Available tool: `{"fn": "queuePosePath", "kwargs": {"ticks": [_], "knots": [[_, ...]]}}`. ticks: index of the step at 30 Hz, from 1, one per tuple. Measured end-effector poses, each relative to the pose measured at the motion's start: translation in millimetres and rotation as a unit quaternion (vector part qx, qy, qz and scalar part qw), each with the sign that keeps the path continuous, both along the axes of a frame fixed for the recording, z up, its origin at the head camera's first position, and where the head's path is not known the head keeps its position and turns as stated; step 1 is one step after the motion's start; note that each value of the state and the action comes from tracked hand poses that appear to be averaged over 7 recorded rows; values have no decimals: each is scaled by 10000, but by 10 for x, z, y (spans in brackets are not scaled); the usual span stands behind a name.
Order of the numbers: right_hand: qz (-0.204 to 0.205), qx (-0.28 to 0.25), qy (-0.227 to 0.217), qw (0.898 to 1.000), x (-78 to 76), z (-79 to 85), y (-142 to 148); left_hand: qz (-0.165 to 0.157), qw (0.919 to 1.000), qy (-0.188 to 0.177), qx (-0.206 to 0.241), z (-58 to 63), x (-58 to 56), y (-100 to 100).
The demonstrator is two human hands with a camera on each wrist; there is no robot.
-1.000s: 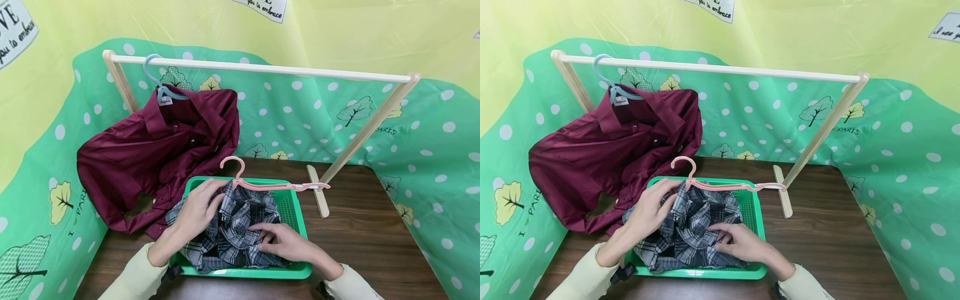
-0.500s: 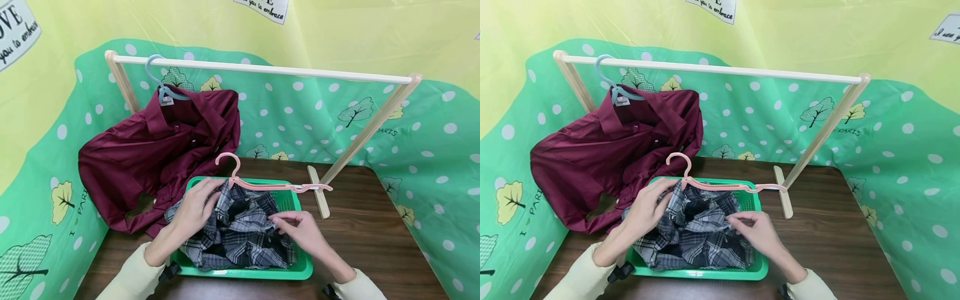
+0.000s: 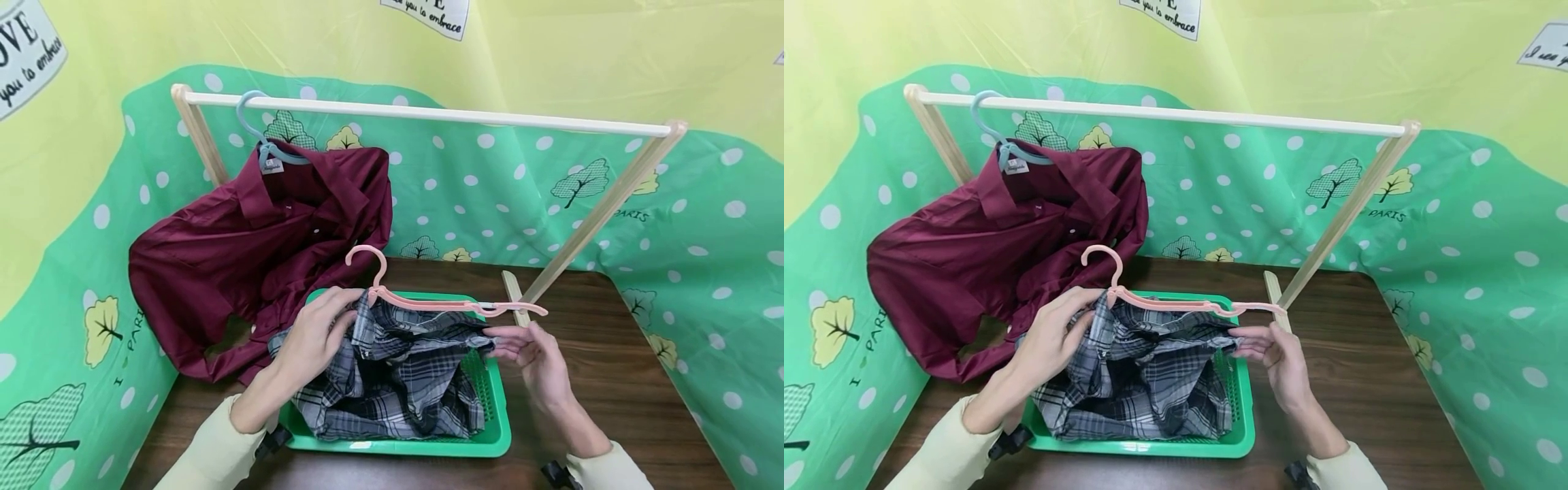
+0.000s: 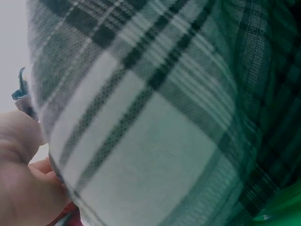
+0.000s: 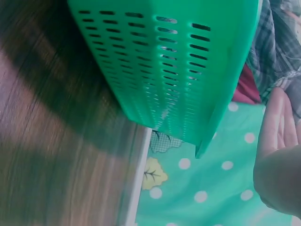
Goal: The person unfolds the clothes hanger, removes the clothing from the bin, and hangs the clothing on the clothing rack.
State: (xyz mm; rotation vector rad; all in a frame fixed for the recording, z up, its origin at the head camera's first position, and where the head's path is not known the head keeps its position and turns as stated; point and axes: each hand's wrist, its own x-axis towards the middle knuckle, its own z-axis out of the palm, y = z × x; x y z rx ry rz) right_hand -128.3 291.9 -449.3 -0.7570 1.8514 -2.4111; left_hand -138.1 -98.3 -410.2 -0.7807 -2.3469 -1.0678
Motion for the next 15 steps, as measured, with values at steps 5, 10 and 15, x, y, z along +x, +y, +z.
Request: {"fn": "queuePosePath", "kwargs": {"ticks": [5,10,15], "knots": [[526,-703,-308,9957,-27,29,67,-67,9999,-84,-58,-15,5,0],[797,-1056,-471,9901,-41,67,62,-59,9998,-172,-128,-24,15,-7],[974,-1532,-529,9820,-40,89,60,-156,9987,-415,-233,-19,34,1]]}}
